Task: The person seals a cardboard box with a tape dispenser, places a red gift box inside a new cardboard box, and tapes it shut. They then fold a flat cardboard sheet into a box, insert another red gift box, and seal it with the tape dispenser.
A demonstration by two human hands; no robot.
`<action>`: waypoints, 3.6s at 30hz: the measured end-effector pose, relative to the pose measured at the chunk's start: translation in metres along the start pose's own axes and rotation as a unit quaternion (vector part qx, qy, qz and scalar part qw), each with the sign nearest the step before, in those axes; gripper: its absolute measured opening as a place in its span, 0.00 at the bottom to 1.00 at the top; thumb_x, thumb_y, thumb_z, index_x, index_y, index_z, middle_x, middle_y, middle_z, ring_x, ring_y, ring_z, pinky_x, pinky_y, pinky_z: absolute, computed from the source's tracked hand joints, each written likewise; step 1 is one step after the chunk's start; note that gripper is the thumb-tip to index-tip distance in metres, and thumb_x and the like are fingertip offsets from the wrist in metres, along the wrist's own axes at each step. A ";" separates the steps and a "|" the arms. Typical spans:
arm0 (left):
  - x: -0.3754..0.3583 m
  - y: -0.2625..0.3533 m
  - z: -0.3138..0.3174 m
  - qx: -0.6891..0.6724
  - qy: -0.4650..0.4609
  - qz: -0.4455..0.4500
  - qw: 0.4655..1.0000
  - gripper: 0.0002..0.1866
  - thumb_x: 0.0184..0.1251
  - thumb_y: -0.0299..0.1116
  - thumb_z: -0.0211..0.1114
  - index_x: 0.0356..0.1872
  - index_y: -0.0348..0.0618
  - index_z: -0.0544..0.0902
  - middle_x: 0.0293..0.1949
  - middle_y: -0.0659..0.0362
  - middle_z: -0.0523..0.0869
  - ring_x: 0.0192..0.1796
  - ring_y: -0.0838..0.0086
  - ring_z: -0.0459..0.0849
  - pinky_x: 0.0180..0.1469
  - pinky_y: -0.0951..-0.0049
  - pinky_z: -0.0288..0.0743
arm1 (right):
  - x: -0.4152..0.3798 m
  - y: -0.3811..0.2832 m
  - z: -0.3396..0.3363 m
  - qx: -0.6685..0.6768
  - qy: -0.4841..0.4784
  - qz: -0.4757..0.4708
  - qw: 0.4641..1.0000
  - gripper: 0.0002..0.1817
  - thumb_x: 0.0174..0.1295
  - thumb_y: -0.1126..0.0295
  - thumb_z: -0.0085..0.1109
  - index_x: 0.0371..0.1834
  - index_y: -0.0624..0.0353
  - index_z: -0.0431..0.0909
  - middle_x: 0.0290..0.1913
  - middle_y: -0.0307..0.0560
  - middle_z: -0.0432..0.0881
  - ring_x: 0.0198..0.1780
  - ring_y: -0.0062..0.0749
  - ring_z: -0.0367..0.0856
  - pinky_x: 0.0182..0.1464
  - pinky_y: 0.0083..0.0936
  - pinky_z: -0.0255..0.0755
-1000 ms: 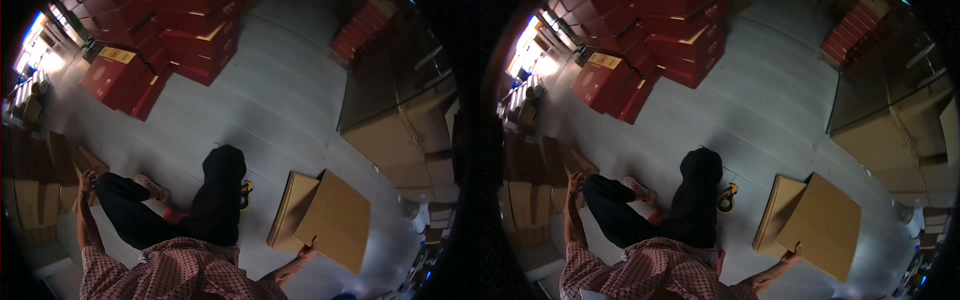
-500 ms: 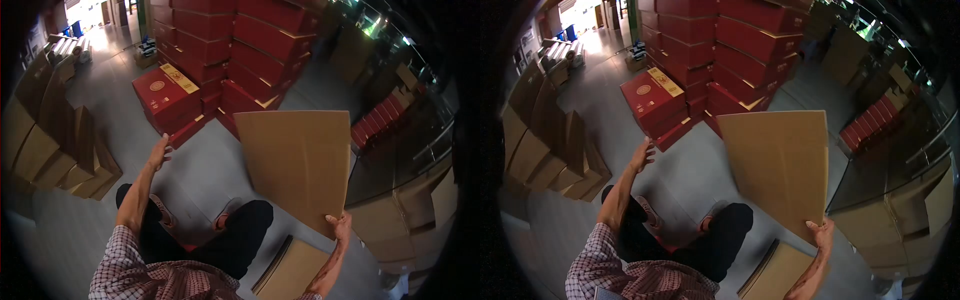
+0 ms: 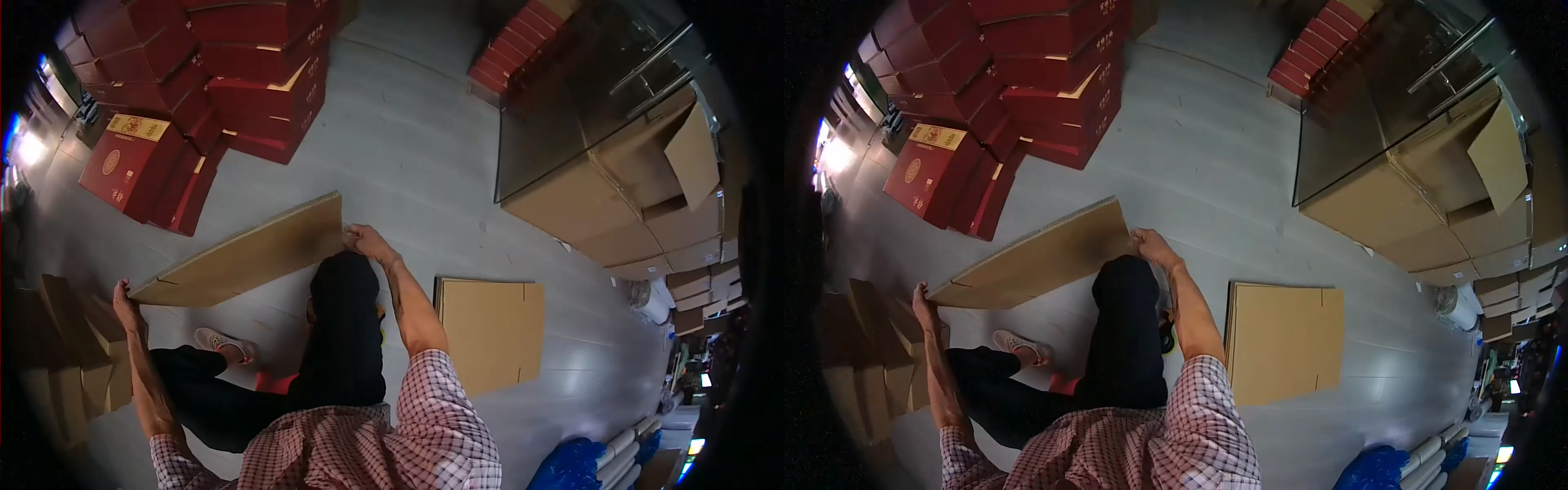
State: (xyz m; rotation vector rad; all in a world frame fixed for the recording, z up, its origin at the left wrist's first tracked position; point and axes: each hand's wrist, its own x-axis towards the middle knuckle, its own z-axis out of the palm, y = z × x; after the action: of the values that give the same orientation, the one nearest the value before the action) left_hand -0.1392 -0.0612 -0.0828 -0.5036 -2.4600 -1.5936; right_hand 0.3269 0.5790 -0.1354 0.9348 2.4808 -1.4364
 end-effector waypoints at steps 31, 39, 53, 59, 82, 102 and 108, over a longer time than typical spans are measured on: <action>-0.062 0.185 0.020 0.327 -0.221 -0.183 0.900 0.22 0.84 0.46 0.59 0.70 0.48 0.79 0.62 0.59 0.81 0.62 0.65 0.83 0.59 0.62 0.83 | -0.400 0.187 0.174 0.484 0.328 0.431 0.687 0.26 0.68 0.51 0.71 0.52 0.65 0.82 0.47 0.60 0.86 0.50 0.53 0.85 0.52 0.46 0.79; -0.053 0.140 -0.004 0.045 -0.166 -0.272 0.947 0.23 0.85 0.46 0.57 0.72 0.47 0.77 0.67 0.57 0.79 0.68 0.60 0.81 0.65 0.54 0.83 | -0.254 0.152 0.132 0.572 0.326 0.337 0.673 0.24 0.68 0.52 0.71 0.51 0.64 0.82 0.46 0.58 0.85 0.49 0.50 0.84 0.51 0.45 0.78; -0.051 0.144 0.015 0.269 -0.218 -0.177 0.921 0.28 0.83 0.48 0.60 0.74 0.41 0.75 0.72 0.50 0.76 0.73 0.53 0.75 0.71 0.54 0.75 | -0.368 0.230 0.024 0.458 0.493 0.358 0.647 0.21 0.70 0.53 0.70 0.49 0.62 0.82 0.45 0.54 0.84 0.48 0.46 0.83 0.51 0.42 0.78; -0.056 0.141 0.028 0.279 -0.218 -0.184 0.917 0.29 0.82 0.47 0.60 0.75 0.40 0.73 0.73 0.48 0.76 0.74 0.51 0.74 0.72 0.53 0.73 | -0.308 0.280 -0.064 0.432 0.526 0.301 0.668 0.20 0.70 0.54 0.70 0.49 0.62 0.81 0.44 0.52 0.84 0.48 0.44 0.82 0.50 0.40 0.77; -0.062 0.268 0.551 0.246 -0.340 0.391 0.819 0.32 0.81 0.43 0.61 0.79 0.38 0.69 0.75 0.42 0.73 0.77 0.44 0.69 0.78 0.49 0.63 | -0.328 0.269 0.017 0.441 0.613 0.391 0.526 0.16 0.73 0.56 0.68 0.47 0.58 0.81 0.42 0.45 0.82 0.46 0.37 0.80 0.49 0.36 0.76; -0.545 0.285 0.831 -0.128 -0.859 -0.089 0.488 0.23 0.57 0.42 0.76 0.47 0.35 0.85 0.37 0.49 0.88 0.41 0.61 0.87 0.46 0.59 0.82 | -0.246 0.270 0.044 0.479 0.595 0.410 0.499 0.13 0.75 0.58 0.67 0.45 0.56 0.81 0.40 0.40 0.80 0.45 0.31 0.78 0.48 0.31 0.75; -0.429 0.289 0.825 -0.069 -0.863 -0.105 0.490 0.19 0.62 0.37 0.78 0.48 0.37 0.85 0.35 0.61 0.87 0.41 0.71 0.85 0.46 0.64 0.80 | -0.204 0.245 0.081 0.513 0.574 0.401 0.497 0.12 0.75 0.58 0.67 0.44 0.55 0.81 0.39 0.38 0.80 0.44 0.29 0.78 0.48 0.30 0.74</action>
State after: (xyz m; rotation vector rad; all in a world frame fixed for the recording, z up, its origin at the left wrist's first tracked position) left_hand 0.4002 0.7147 -0.3160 -3.2899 -3.2490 -1.2916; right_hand 0.6144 0.5085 -0.2798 3.4370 0.3360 -1.9822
